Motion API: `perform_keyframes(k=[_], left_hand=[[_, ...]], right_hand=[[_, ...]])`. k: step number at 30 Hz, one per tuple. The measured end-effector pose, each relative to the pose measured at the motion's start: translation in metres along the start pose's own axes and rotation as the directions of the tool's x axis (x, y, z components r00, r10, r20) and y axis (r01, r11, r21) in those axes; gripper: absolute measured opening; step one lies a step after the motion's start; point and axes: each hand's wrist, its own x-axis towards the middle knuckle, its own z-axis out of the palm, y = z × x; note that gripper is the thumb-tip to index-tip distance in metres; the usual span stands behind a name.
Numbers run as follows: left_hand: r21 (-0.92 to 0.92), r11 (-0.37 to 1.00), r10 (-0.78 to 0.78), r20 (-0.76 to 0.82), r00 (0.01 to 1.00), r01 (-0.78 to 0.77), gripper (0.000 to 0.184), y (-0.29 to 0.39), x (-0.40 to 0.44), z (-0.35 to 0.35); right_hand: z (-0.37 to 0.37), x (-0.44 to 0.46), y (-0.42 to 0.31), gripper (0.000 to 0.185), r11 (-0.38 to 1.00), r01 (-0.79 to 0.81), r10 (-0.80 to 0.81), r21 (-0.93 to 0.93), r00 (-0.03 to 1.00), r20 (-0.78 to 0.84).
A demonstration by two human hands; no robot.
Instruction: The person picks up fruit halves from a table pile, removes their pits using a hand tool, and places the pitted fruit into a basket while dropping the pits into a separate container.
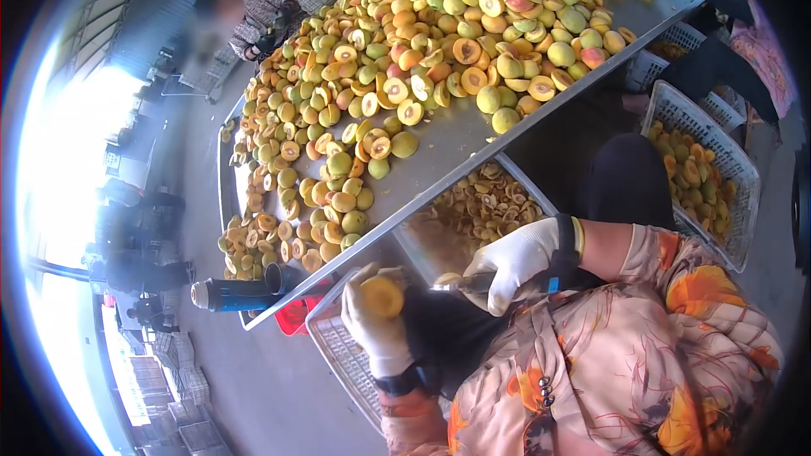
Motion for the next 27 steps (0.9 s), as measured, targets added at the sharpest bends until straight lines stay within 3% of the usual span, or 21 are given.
perform_keyframes(k=[2, 3, 4, 5, 6, 8, 10, 11, 14, 16, 17, 20, 21, 24, 25, 27], left_hand=[[0.285, 0.956, -0.025, -0.148, 0.989, 0.067, 0.035, -0.006, 0.008, -0.067], [0.639, 0.754, -0.074, -0.15, 0.986, 0.154, 0.032, 0.0, 0.013, -0.083], [0.883, 0.419, -0.117, -0.177, 0.977, 0.21, 0.03, 0.005, 0.017, -0.1], [0.986, 0.167, 0.155, -0.025, 0.988, -0.001, 0.026, -0.033, 0.031, -0.149], [0.973, 0.229, 0.156, 0.0, 0.988, -0.036, 0.028, -0.025, 0.044, -0.135], [0.933, 0.346, 0.148, 0.053, 0.988, -0.102, 0.034, -0.015, 0.081, -0.094], [0.904, 0.342, 0.227, 0.183, 0.956, -0.255, 0.041, -0.022, 0.129, -0.043], [0.883, 0.367, 0.198, 0.233, 0.952, -0.292, 0.043, -0.026, 0.154, -0.016], [0.867, 0.371, 0.123, 0.309, 0.943, -0.333, 0.049, -0.062, 0.232, 0.047], [0.928, 0.258, 0.002, 0.279, 0.96, -0.27, 0.052, -0.074, 0.258, 0.082], [0.899, 0.339, -0.065, 0.317, 0.946, -0.278, 0.054, -0.08, 0.264, 0.093], [0.908, 0.243, 0.056, 0.337, 0.94, -0.34, 0.055, -0.104, 0.281, 0.098], [0.877, 0.291, 0.138, 0.357, 0.924, -0.382, 0.051, -0.106, 0.28, 0.095], [0.879, 0.46, -0.118, 0.201, 0.972, -0.126, 0.046, -0.098, 0.275, 0.083], [0.709, 0.704, -0.145, 0.194, 0.97, -0.037, 0.031, -0.098, 0.262, 0.076], [0.497, 0.842, 0.007, 0.381, 0.925, -0.211, 0.025, -0.094, 0.221, 0.062]], right_hand=[[-0.009, 0.002, 0.023, 0.033, 0.853, -0.046, -0.145, -0.52, 0.936, -0.32], [-0.016, 0.001, 0.036, 0.034, 0.807, -0.186, -0.076, -0.561, 0.908, -0.412], [-0.022, 0.001, 0.048, 0.035, 0.746, -0.326, -0.013, -0.58, 0.864, -0.503], [-0.02, 0.003, 0.06, 0.031, 0.801, -0.277, -0.116, -0.531, 0.798, -0.591], [-0.017, 0.006, 0.05, 0.036, 0.816, -0.306, -0.08, -0.49, 0.78, -0.62], [-0.021, 0.012, 0.054, 0.034, 0.717, -0.446, -0.017, -0.535, 0.757, -0.653], [-0.039, 0.011, 0.069, 0.034, 0.46, -0.616, 0.252, -0.639, 0.781, -0.572], [-0.044, 0.01, 0.084, 0.034, 0.452, -0.623, 0.255, -0.638, 0.776, -0.577], [-0.042, 0.005, 0.068, 0.032, 0.598, -0.574, 0.172, -0.559, 0.773, -0.61], [-0.044, 0.008, 0.068, 0.032, 0.628, -0.557, 0.169, -0.543, 0.779, -0.604], [-0.042, 0.006, 0.061, 0.032, 0.658, -0.548, 0.169, -0.516, 0.776, -0.608], [-0.043, 0.004, 0.063, 0.033, 0.697, -0.51, 0.115, -0.504, 0.773, -0.624], [-0.042, 0.003, 0.061, 0.033, 0.713, -0.485, 0.071, -0.506, 0.768, -0.636], [-0.043, 0.001, 0.056, 0.031, 0.819, -0.342, -0.099, -0.461, 0.707, -0.701], [-0.044, 0.0, 0.053, 0.03, 0.856, -0.27, -0.151, -0.44, 0.685, -0.712], [-0.042, 0.001, 0.049, 0.033, 0.894, -0.142, -0.252, -0.426, 0.628, -0.736]])
